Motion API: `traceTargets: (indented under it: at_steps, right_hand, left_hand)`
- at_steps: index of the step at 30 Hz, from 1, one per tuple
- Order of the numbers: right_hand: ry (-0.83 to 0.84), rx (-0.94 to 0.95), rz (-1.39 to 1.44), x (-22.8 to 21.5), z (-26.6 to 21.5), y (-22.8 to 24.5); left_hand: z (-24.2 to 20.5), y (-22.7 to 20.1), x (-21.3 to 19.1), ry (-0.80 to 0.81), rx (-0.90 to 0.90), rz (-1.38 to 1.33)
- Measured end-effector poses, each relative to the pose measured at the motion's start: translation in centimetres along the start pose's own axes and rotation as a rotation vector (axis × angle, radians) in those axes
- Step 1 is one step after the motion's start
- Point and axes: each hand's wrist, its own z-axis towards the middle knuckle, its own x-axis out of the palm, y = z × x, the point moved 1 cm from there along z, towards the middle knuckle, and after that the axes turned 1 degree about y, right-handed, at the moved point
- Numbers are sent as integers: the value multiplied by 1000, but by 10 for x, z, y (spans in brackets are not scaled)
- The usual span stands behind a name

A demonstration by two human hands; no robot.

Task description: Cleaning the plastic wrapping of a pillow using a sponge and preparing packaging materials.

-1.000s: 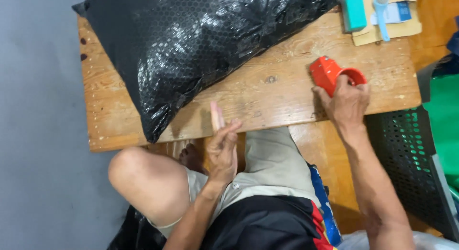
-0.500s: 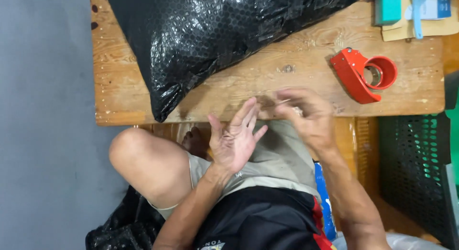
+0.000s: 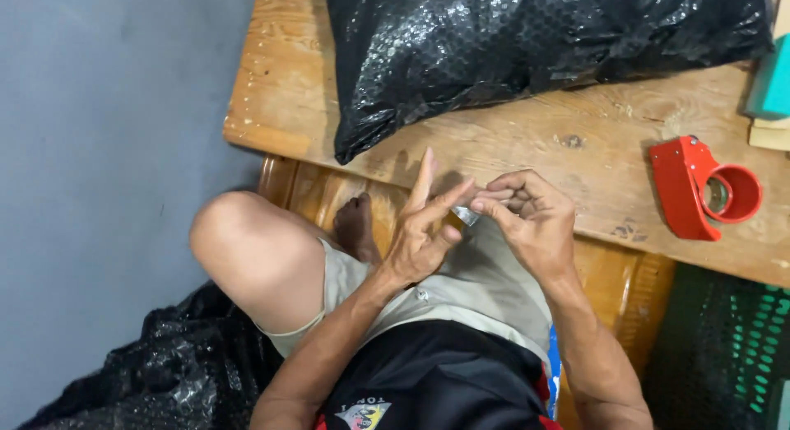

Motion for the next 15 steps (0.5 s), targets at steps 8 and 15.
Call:
traceTargets:
  at_steps: [8, 15]
  right_hand:
    - [24, -460, -185, 48, 7, 20]
    - [81, -809, -331, 47, 38, 14]
  left_hand:
    - [0, 18, -42, -544, 469, 613]
    - [7, 38, -102, -877, -6, 150]
